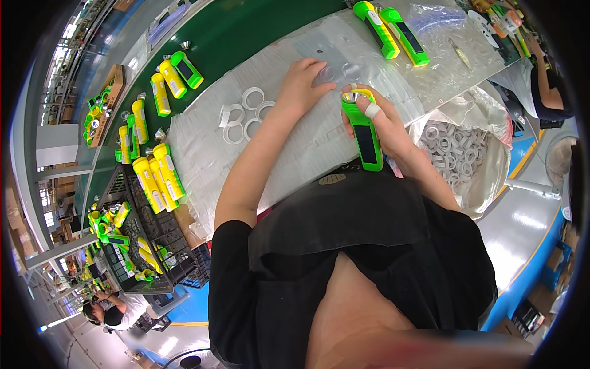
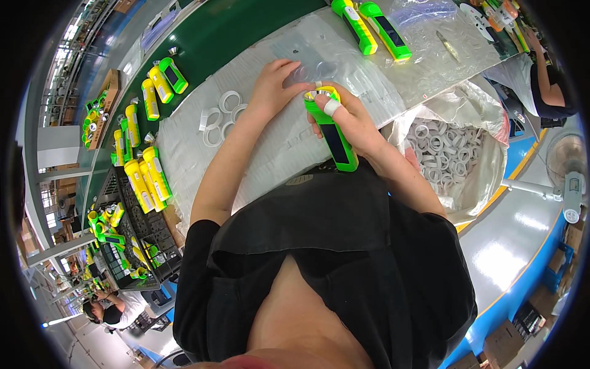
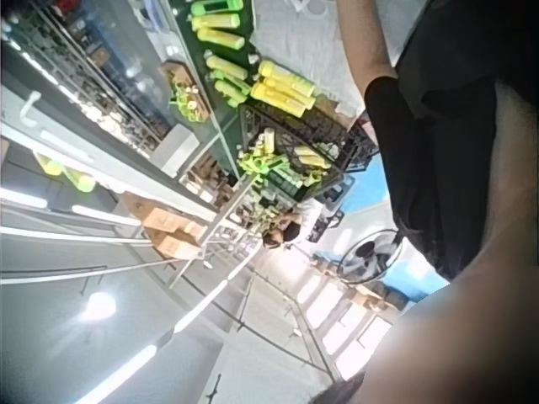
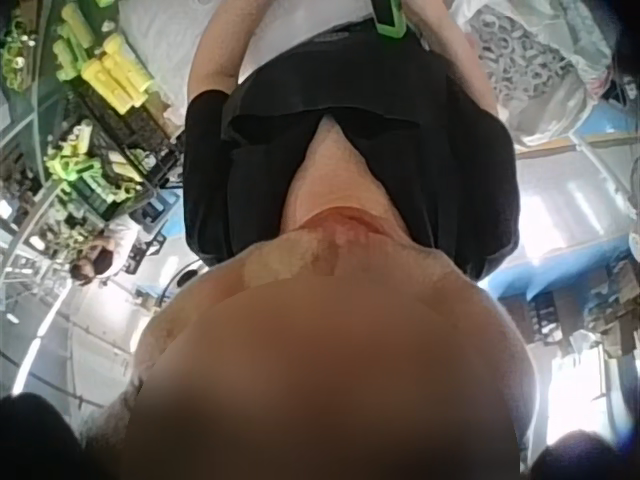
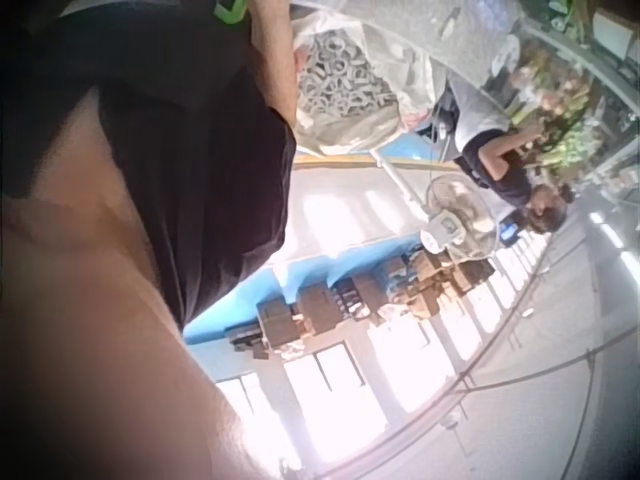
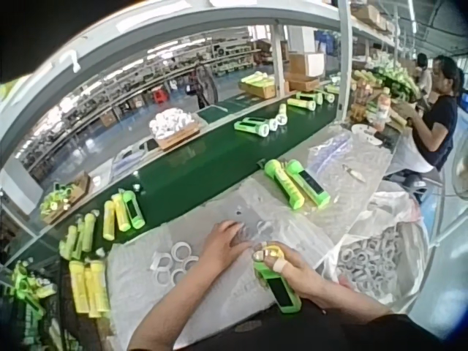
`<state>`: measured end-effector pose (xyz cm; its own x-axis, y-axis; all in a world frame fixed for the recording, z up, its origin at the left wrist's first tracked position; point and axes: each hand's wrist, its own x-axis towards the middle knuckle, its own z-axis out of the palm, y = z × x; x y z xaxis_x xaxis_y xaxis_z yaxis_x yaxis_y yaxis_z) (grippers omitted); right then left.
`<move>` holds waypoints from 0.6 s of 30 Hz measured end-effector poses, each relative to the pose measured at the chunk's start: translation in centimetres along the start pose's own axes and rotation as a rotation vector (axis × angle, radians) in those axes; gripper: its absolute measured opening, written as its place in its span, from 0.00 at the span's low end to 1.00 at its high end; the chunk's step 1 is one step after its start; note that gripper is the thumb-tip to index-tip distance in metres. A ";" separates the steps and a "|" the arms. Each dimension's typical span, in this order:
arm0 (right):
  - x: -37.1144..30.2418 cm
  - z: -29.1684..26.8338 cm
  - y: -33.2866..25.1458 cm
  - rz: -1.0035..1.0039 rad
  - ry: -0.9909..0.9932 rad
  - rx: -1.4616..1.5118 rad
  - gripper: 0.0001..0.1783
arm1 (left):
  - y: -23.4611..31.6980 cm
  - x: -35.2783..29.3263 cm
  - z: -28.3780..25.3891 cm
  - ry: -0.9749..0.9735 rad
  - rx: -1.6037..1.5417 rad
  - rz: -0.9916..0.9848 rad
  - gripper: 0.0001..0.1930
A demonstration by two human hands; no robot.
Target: Assembling plastic flashlight components on a production line.
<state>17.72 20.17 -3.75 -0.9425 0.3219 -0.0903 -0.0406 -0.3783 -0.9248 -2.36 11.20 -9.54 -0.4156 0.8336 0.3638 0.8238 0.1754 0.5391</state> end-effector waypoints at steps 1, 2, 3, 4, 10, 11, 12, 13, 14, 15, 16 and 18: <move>0.0 0.0 0.0 -0.014 -0.016 -0.006 0.23 | -0.1 0.0 0.1 -0.003 0.028 0.011 0.27; 0.0 0.0 0.0 -0.028 -0.033 -0.012 0.23 | -0.2 0.1 0.1 -0.006 0.057 0.023 0.27; 0.0 0.0 0.0 -0.027 -0.034 -0.015 0.23 | -0.4 0.3 0.1 -0.004 0.055 0.022 0.27; 0.0 0.1 -0.1 -0.034 -0.033 -0.031 0.23 | -0.6 0.5 0.1 -0.017 0.062 0.032 0.26; 0.4 0.4 -0.4 -0.060 -0.038 -0.077 0.24 | 2.0 -0.2 -2.5 0.083 -0.169 0.000 0.24; 0.4 0.5 -0.6 -0.067 -0.038 -0.097 0.24 | 3.8 -0.8 -3.8 0.134 -0.420 -0.053 0.23; 0.6 0.7 -0.6 -0.065 -0.044 -0.096 0.24 | 5.0 -2.0 -4.7 0.126 -0.432 0.069 0.20; 0.9 0.9 -0.5 -0.067 -0.080 -0.078 0.23 | 5.7 -2.8 -5.2 0.131 -0.366 0.162 0.19; 1.0 1.1 -0.5 -0.069 -0.115 -0.059 0.23 | 6.3 -3.7 -5.6 0.135 -0.300 0.254 0.19; 1.2 1.3 -0.4 -0.065 -0.124 -0.059 0.23 | 6.5 -4.4 -5.8 0.081 -0.262 0.240 0.19; 1.5 1.6 -0.3 -0.080 -0.159 -0.083 0.23 | 6.6 -5.0 -5.9 0.087 -0.257 0.232 0.19; 1.9 2.2 -0.1 -0.094 -0.207 -0.108 0.24 | 6.6 -5.9 -6.0 0.168 -0.203 0.210 0.20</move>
<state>15.21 18.94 -3.00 -0.9845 0.1627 0.0652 -0.1061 -0.2567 -0.9607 3.24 4.25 -3.57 -0.3164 0.7398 0.5938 0.8117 -0.1128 0.5731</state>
